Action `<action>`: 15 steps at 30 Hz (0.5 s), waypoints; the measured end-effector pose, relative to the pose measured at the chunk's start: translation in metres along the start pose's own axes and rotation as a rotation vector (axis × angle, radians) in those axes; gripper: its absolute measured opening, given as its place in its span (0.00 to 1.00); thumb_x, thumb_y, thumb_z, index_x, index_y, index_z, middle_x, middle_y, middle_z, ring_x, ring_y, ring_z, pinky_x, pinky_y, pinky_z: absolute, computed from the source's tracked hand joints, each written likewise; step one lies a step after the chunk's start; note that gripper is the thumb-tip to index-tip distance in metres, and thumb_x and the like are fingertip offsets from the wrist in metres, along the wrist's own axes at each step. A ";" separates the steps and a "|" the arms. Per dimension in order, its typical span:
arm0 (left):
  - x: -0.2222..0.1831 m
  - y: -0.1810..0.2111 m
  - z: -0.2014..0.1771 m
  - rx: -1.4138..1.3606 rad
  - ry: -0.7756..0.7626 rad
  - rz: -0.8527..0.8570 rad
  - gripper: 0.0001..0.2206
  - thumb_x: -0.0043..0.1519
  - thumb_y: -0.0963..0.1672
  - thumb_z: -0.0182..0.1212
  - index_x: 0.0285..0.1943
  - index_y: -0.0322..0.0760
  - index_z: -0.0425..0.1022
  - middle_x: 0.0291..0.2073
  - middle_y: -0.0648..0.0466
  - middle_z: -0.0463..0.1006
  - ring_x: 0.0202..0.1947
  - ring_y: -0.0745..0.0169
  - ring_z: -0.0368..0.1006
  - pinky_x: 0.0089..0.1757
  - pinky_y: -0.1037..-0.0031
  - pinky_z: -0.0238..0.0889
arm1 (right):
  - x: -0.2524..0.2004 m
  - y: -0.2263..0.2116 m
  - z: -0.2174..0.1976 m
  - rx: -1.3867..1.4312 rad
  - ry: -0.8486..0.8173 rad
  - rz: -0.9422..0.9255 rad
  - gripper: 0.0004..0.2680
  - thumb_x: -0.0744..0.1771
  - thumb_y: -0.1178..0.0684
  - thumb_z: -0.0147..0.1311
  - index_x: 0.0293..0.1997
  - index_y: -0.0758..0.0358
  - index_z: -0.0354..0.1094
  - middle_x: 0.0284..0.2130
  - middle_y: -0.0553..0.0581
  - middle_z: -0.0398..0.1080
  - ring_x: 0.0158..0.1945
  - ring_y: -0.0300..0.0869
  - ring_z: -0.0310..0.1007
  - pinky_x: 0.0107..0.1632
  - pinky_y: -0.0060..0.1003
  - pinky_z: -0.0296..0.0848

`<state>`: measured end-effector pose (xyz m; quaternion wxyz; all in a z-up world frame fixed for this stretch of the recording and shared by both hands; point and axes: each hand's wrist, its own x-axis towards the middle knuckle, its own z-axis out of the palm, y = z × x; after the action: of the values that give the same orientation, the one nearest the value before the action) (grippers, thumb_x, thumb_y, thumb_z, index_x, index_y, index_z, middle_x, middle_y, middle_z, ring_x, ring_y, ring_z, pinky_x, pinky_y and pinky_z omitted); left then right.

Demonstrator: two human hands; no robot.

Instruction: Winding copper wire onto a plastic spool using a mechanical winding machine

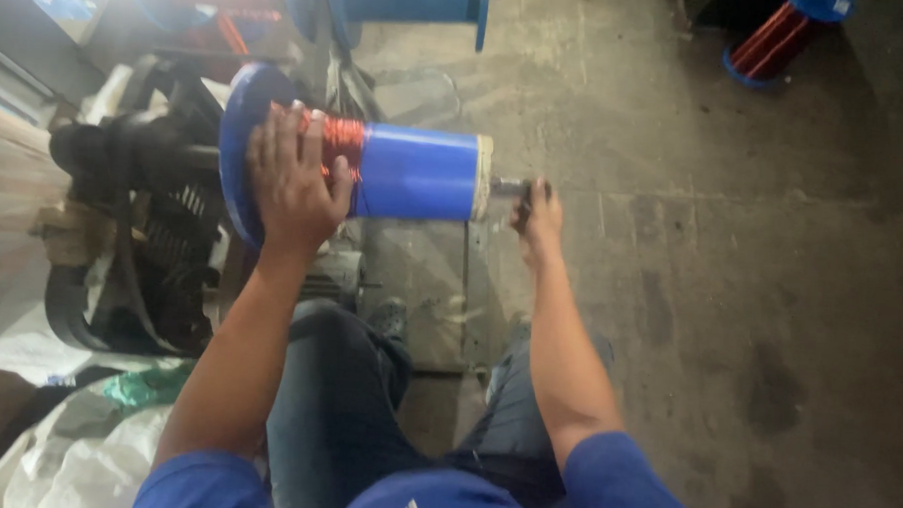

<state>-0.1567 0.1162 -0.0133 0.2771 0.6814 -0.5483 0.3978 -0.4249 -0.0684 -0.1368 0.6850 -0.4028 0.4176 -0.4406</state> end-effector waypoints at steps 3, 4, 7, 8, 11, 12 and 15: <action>-0.031 0.012 -0.004 0.082 0.021 -0.044 0.26 0.68 0.52 0.41 0.70 0.34 0.67 0.65 0.39 0.67 0.66 0.39 0.61 0.60 0.56 0.47 | 0.001 -0.023 -0.002 0.262 -0.188 -0.014 0.13 0.71 0.43 0.48 0.58 0.58 0.60 0.35 0.51 0.66 0.38 0.39 0.70 0.43 0.37 0.71; -0.050 0.014 -0.003 0.077 0.004 -0.053 0.26 0.68 0.52 0.41 0.70 0.34 0.67 0.65 0.39 0.67 0.66 0.39 0.61 0.60 0.56 0.47 | -0.002 -0.023 -0.003 0.252 -0.179 0.002 0.13 0.71 0.43 0.48 0.58 0.58 0.60 0.35 0.51 0.66 0.38 0.39 0.70 0.43 0.37 0.71; -0.088 0.022 -0.007 0.131 -0.055 -0.100 0.30 0.66 0.54 0.45 0.74 0.35 0.60 0.71 0.37 0.57 0.70 0.33 0.53 0.59 0.56 0.47 | 0.011 -0.023 -0.007 0.277 -0.249 -0.043 0.16 0.70 0.37 0.49 0.59 0.55 0.59 0.35 0.50 0.65 0.37 0.38 0.70 0.44 0.37 0.72; -0.094 0.026 -0.014 0.081 -0.057 -0.102 0.32 0.62 0.52 0.54 0.74 0.32 0.61 0.71 0.35 0.56 0.70 0.31 0.52 0.59 0.54 0.47 | 0.021 -0.014 -0.013 0.345 -0.288 -0.036 0.16 0.70 0.38 0.49 0.58 0.55 0.60 0.36 0.52 0.67 0.38 0.42 0.74 0.45 0.39 0.75; -0.086 0.045 -0.051 -0.065 -0.145 -0.181 0.36 0.56 0.45 0.66 0.75 0.30 0.61 0.69 0.33 0.55 0.67 0.25 0.52 0.56 0.48 0.55 | 0.036 -0.006 -0.017 0.450 -0.335 -0.042 0.14 0.69 0.39 0.49 0.55 0.55 0.62 0.39 0.56 0.69 0.41 0.47 0.78 0.47 0.43 0.80; -0.081 0.053 -0.068 -0.156 -0.238 -0.263 0.38 0.53 0.42 0.70 0.76 0.31 0.60 0.67 0.32 0.55 0.64 0.21 0.53 0.52 0.43 0.62 | 0.037 -0.006 -0.017 0.484 -0.348 -0.047 0.14 0.69 0.40 0.50 0.54 0.56 0.63 0.40 0.57 0.69 0.43 0.49 0.80 0.48 0.45 0.82; -0.026 0.051 -0.070 -0.190 0.002 -0.025 0.21 0.62 0.46 0.64 0.62 0.31 0.76 0.55 0.39 0.68 0.57 0.38 0.66 0.57 0.52 0.54 | 0.043 -0.004 -0.013 0.526 -0.371 -0.091 0.12 0.69 0.42 0.49 0.53 0.57 0.64 0.43 0.59 0.68 0.46 0.51 0.79 0.50 0.48 0.83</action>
<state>-0.2245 0.1748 -0.0010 0.3460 0.6585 -0.5746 0.3413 -0.4269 -0.1126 -0.1471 0.8096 -0.3038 0.1389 -0.4827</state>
